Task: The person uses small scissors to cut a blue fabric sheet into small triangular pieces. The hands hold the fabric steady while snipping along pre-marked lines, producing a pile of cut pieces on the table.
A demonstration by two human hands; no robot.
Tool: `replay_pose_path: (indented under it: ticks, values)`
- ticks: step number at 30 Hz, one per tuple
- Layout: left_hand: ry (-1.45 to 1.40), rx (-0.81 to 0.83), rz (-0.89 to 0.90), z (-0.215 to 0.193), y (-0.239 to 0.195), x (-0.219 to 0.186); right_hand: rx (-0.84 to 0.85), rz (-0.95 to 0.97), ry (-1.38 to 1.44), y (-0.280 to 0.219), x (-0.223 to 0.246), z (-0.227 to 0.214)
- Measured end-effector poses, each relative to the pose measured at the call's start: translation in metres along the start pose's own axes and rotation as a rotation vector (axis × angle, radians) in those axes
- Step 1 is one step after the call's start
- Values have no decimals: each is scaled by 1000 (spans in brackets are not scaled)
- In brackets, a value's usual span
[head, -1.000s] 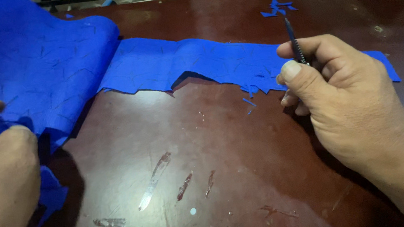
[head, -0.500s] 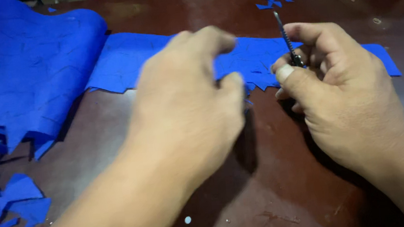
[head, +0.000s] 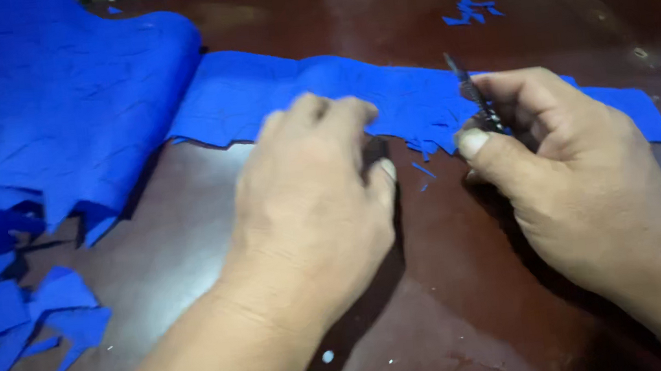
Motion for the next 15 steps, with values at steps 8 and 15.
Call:
replay_pose_path:
  ticks: [8, 15]
  values:
    - [107, 34, 4, 3, -10, -7, -61, -385, -282, -12, 25, 3]
    - [91, -67, -92, -6, -11, 5, -276, -331, -17, -10, 19, -33]
Point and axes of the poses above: each hand's wrist, its own y-axis towards the middle knuckle, its own z-axis out of the palm, x = y × z, the point moved 9 cm from there along y, towards the middle knuckle, and after that the axes turned 4 degrees about -z, right-handed, at the moved point
